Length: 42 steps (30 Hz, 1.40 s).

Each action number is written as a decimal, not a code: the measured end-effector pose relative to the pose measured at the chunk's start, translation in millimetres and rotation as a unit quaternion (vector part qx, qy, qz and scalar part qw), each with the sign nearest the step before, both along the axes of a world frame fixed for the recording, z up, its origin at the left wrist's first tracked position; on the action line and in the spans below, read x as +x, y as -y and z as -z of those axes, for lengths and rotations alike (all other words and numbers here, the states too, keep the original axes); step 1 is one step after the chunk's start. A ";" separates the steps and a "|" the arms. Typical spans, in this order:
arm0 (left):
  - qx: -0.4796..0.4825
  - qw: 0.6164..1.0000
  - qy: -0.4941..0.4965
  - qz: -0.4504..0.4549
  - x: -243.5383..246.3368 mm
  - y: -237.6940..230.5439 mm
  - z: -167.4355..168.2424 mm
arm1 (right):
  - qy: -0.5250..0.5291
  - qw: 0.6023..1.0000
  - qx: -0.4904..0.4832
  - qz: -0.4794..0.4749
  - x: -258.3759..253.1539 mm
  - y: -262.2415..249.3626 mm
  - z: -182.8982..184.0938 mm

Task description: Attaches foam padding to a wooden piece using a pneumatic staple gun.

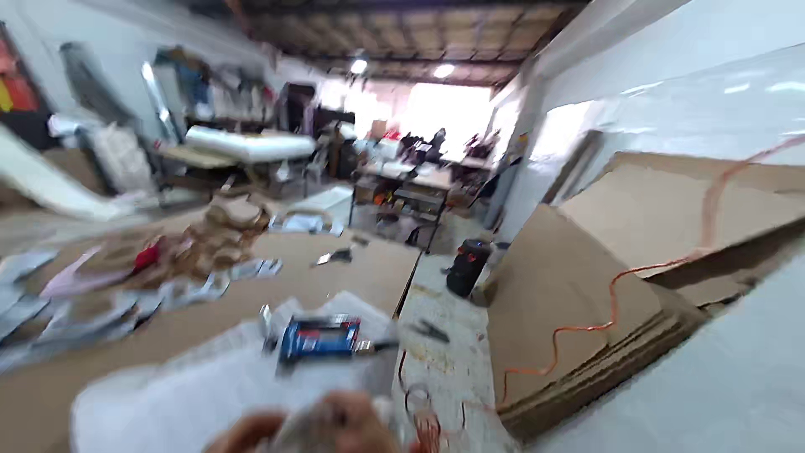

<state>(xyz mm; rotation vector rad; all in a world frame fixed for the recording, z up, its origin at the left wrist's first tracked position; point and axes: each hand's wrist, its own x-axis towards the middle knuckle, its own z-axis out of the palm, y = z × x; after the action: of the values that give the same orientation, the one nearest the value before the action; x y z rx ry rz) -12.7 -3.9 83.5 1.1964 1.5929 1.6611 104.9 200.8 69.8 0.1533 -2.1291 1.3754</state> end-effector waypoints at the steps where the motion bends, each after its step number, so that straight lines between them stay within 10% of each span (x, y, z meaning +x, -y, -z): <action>1: -0.035 0.999 -0.014 -0.020 -4.5 -1.0 -0.1 | 0.019 1.000 -0.008 -0.003 -4.6 -1.1 0.2; 11: -0.162 0.981 0.097 -0.038 -25.3 -3.3 8.4 | 0.075 0.986 -0.109 -0.101 -49.8 -8.0 52.2; 20: -0.103 0.987 -0.108 -0.061 -35.7 -21.3 41.0 | 0.097 0.992 -0.039 -0.069 -54.8 -16.7 63.0; 34: -0.136 0.973 0.085 -0.165 -34.4 -20.1 49.9 | 0.088 0.984 -0.153 -0.023 -75.6 -7.7 77.2; 42: -0.347 0.885 -0.269 -0.151 4.1 0.7 28.3 | 0.163 0.969 -0.182 -0.047 -83.4 -6.3 75.0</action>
<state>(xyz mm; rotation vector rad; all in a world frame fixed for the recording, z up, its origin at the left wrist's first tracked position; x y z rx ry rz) -8.6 -4.6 55.3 1.0841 2.5338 0.7564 21.5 207.1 -5.3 -0.1292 -2.0975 1.9321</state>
